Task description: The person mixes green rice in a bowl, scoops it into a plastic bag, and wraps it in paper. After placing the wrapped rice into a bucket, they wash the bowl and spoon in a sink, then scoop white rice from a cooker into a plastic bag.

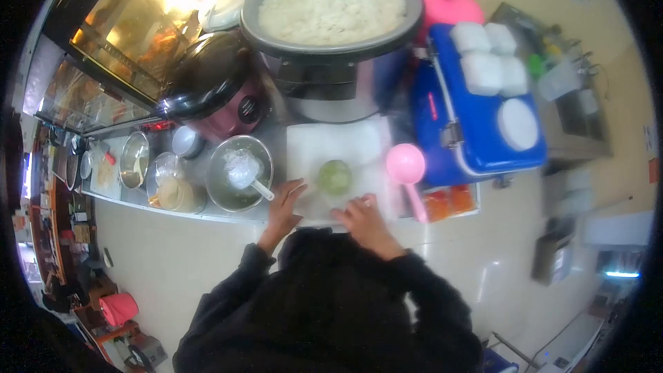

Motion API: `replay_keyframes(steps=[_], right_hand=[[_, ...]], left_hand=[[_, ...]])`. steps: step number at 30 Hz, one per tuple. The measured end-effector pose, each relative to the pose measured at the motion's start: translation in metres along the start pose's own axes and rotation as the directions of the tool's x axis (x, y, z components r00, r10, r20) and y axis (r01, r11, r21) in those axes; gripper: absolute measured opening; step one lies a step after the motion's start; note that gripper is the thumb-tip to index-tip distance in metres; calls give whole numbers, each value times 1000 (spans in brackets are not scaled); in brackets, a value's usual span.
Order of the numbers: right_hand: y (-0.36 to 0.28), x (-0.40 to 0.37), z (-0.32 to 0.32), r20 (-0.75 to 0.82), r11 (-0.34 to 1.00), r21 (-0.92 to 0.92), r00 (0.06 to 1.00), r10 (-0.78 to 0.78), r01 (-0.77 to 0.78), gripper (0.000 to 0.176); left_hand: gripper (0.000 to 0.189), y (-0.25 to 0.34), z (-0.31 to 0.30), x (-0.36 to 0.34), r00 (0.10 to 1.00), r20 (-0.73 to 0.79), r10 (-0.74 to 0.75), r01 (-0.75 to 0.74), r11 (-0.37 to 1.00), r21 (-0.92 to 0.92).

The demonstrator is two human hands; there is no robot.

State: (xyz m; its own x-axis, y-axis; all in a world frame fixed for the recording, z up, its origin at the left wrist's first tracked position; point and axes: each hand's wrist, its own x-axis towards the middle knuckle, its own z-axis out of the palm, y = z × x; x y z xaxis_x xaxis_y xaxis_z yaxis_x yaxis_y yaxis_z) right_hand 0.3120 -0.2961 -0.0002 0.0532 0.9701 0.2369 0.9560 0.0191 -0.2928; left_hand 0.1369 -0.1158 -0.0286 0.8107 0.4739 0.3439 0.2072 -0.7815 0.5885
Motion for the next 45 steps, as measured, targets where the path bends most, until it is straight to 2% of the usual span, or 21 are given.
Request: replay_keyframes(steps=[3, 6, 9, 12, 13, 15, 16, 17, 21, 23, 27, 29, 30, 33, 36, 38, 40, 41, 43, 44, 45], right_hand=[[-10, -14, 0, 19, 998, 51, 999, -48, 47, 31], [-3, -33, -4, -24, 999, 15, 998, 51, -51, 30], [24, -55, -14, -76, 966, 196, 979, 188, -170, 19], [49, -54, -2, -112, 735, 625, 902, 417, -262, 17], [57, -49, 2, -122, 725, 631, 888, 444, -276, 18], [68, -44, 23, -134, 646, 651, 778, 614, -398, 18], [74, -41, 38, -136, 598, 662, 712, 689, -452, 20], [87, -41, 61, -287, 715, 578, 722, 629, -393, 26], [91, -38, 56, -120, 656, 541, 724, 679, -526, 27], [88, -35, 55, -93, 631, 542, 707, 701, -554, 29], [66, -30, 38, -352, 770, 411, 695, 627, -487, 32], [48, -27, 29, -467, 832, 363, 691, 552, -419, 32], [43, -28, 31, -453, 805, 411, 671, 587, -428, 31], [38, -28, 34, -419, 719, 528, 598, 683, -452, 27], [42, -26, 36, -418, 663, 558, 522, 744, -499, 24], [42, -26, 35, -434, 669, 507, 509, 743, -544, 17], [37, -28, 25, -590, 873, 269, 648, 482, -406, 6], [34, -28, 20, -636, 937, 134, 697, 330, -321, 12], [23, -23, 15, -429, 998, -10, 902, 47, -57, 29], [19, -21, 16, -300, 995, -54, 949, -100, 88, 38], [18, -19, 18, -265, 991, -106, 958, -113, 87, 41]], left_hand=[[60, -14, 5, -4, 970, 114, 213, -223, 971, 82], [54, -13, -1, -12, 949, 220, 225, -213, 974, -78], [47, -8, -20, -11, 935, 292, 202, -163, 975, -153], [33, -10, -24, -6, 945, 327, 11, 125, 912, -391], [26, -8, -23, -1, 945, 319, -77, 230, 848, -477], [17, 0, -19, 9, 912, 326, -249, 406, 663, -629], [17, -5, -16, 7, 890, 331, -314, 455, 662, -595], [20, -15, -9, 4, 864, 333, -377, 503, 658, -560], [31, -25, 3, 4, 796, 352, -492, 601, 578, -552], [31, -20, 3, 5, 817, 307, -488, 570, 601, -560], [29, -26, 10, -2, 921, 110, -375, 371, 750, -548], [30, -21, 7, 0, 920, 64, -386, 351, 743, -570], [31, -19, 7, 1, 919, 42, -391, 341, 738, -582], [33, -27, 7, -3, 876, 162, -455, 471, 729, -497], [35, -25, 18, 1, 923, 84, -376, 363, 776, -516], [36, -18, 20, 6, 910, 81, -407, 390, 768, -508], [36, -16, 18, 6, 899, 78, -431, 409, 763, -500], [37, -19, 19, 4, 896, 79, -436, 414, 762, -498], [38, -23, 20, 1, 883, 110, -456, 448, 750, -487], [38, -26, 19, -1, 872, 140, -470, 475, 739, -478], [38, -24, 16, 2, 859, 168, -483, 501, 728, -468]])
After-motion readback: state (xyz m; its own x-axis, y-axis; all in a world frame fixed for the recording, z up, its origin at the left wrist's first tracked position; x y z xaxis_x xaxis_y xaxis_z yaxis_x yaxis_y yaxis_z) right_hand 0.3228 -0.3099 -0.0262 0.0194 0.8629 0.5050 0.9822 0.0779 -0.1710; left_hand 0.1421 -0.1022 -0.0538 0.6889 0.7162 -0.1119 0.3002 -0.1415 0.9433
